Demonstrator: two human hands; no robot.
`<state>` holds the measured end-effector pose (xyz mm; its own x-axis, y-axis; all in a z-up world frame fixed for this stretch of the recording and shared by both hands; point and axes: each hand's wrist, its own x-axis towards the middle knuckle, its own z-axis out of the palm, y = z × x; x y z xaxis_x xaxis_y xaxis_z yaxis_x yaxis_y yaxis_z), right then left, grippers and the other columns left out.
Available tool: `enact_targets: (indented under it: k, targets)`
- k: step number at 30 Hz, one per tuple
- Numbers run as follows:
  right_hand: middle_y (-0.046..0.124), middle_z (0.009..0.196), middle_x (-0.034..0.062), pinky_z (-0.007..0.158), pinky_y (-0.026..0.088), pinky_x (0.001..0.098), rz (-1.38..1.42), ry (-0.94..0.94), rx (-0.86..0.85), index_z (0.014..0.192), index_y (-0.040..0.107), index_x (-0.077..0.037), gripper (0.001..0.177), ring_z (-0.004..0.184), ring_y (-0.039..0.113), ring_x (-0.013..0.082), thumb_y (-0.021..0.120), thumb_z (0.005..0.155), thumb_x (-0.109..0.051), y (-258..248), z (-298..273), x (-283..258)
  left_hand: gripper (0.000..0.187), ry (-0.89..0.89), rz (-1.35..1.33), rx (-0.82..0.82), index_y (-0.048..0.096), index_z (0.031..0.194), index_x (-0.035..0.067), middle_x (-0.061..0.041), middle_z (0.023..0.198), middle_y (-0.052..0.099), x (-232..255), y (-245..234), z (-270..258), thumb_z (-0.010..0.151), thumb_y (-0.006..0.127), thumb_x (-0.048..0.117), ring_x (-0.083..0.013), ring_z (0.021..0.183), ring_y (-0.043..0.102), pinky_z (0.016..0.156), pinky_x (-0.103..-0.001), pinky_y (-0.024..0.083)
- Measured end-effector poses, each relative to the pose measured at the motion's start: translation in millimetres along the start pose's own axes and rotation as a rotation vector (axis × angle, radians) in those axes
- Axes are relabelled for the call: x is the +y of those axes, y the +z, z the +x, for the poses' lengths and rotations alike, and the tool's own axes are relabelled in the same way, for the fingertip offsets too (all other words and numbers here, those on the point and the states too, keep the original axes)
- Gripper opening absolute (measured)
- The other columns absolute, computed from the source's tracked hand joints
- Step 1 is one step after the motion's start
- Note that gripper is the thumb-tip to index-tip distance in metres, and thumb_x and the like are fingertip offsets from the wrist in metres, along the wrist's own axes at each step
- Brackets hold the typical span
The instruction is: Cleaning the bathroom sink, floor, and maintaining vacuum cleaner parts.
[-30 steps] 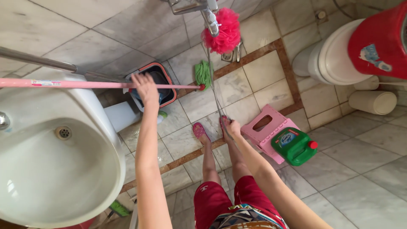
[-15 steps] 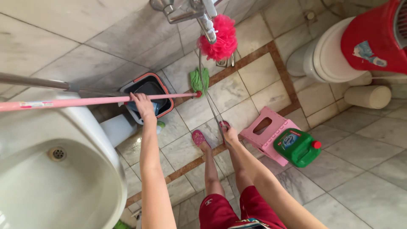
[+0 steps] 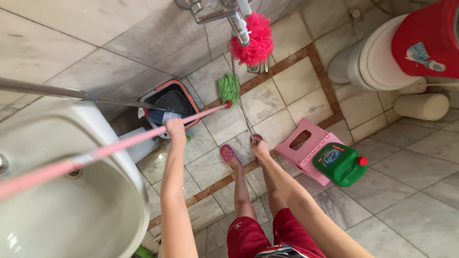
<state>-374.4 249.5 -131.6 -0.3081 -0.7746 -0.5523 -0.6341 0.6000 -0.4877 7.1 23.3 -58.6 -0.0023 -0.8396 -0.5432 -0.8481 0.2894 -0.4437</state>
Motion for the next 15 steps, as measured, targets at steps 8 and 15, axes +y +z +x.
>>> enact_targets:
  k: [8,15]
  targets:
    - [0.070,0.091,0.0306,0.082,0.054,0.0538,0.081,0.066,0.038,0.098,0.074,-0.002,0.038,0.093,0.068,0.0479,0.060,0.094,-0.037,-6,6,-15,0.024,-0.033,0.017,0.109,0.072,0.072,0.028,0.012,0.065,0.070,41,-71,-93,0.092,0.069,0.017,-0.0089,0.061,0.069,0.047,-0.029,0.047]
    - [0.069,0.090,0.0315,0.081,0.053,0.0544,0.092,0.074,0.071,0.092,0.073,0.003,0.046,0.093,0.067,0.0484,0.059,0.099,-0.040,-38,19,-40,0.034,-0.225,-0.404,0.122,0.076,0.078,0.015,-0.005,0.069,0.074,-8,-155,-149,0.094,0.067,0.044,-0.0223,0.065,0.075,0.051,-0.036,0.053]
